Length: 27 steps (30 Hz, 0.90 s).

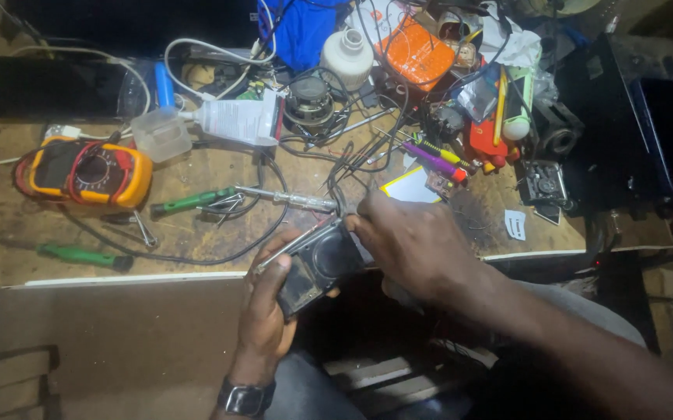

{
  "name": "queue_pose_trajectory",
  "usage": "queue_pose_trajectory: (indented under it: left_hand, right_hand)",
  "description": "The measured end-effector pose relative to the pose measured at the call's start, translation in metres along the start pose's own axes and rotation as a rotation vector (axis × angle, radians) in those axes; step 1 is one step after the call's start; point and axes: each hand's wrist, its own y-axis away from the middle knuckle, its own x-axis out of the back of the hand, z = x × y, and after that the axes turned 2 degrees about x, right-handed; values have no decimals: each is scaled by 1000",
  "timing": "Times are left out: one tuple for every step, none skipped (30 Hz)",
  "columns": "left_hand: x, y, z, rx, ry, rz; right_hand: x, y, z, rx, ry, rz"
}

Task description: Assembling or repairing the casing of a small electronic device using a screwdriver on a workbench.

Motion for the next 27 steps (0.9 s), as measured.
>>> queue_pose_trajectory:
  left_hand:
    - [-2, 0, 0, 3, -1, -4]
    - [-3, 0, 0, 6, 1, 15]
    - [-5, 1, -1, 11, 3, 37]
    - [-7, 1, 1, 15, 2, 35]
    - [-8, 1, 3, 41, -25, 65]
    - [-10, 1, 5, 67, -51, 94]
    - [-10, 1, 6, 64, -50, 97]
    - [-10, 1, 7, 70, -74, 94]
    - [-11, 1, 7, 80, -100, 88]
    - [-12, 1, 7, 83, -101, 88]
    - [-14, 1, 8, 83, -96, 108]
    - [-15, 1, 9, 84, -92, 129]
    - [-18, 1, 10, 82, -92, 125]
    - [-20, 0, 12, 92, -118, 159]
    - [-22, 1, 12, 102, -141, 195]
    - [-23, 0, 13, 100, -139, 195]
    - [-24, 0, 13, 114, -128, 198]
    - [-24, -1, 13, 128, -118, 202]
    - [-24, 0, 13, 132, -117, 204]
    - [-24, 0, 13, 109, -128, 148]
    - [-25, -1, 14, 84, -139, 89]
    - [-26, -1, 15, 85, -139, 87]
    - [-26, -1, 15, 107, -148, 129]
    - [-26, -1, 16, 130, -158, 172]
    - [-27, -2, 16, 132, -160, 175]
    - [-27, -3, 16, 154, -153, 216]
    - [-27, -3, 16, 174, -146, 259]
  right_hand:
    - [0, -2, 1, -5, 1, 2]
    - [-1, -4, 1, -28, 24, -54]
    - [-2, -5, 2, -51, 46, -113]
    - [-1, -4, 1, -56, 46, -113]
    - [0, -5, -1, -57, 38, -181]
    - [1, -5, -3, -57, 29, -249]
    - [-1, -3, -1, -53, 30, -250]
    - [-3, -1, 0, 75, -19, -200]
    - [-5, 2, 3, 198, -70, -150]
    - [-3, 0, 1, 195, -71, -150]
    - [-1, -1, -1, 143, -80, -190]
    - [1, -2, -2, 91, -89, -229]
    - [-3, -3, -1, 90, -87, -225]
    - [-8, -4, 0, 82, -25, -154]
    - [-13, -5, 1, 76, 37, -86]
    - [-9, -8, -2, 78, 39, -86]
    - [-7, -9, -4, -4, 116, -84]
    - [-5, -10, -6, -85, 193, -82]
    - [-12, -11, 1, -87, 192, -86]
    - [-19, -13, 8, -62, 272, -23]
    - [-25, -15, 15, -38, 354, 44]
    - [-20, -15, 15, -40, 354, 44]
    - [-14, -15, 14, 8, 288, 6]
    - [-9, -15, 13, 56, 221, -31]
    - [-8, -17, 13, 56, 217, -34]
    - [-6, -18, 13, 72, 195, -82]
    - [-5, -19, 12, 92, 173, -131]
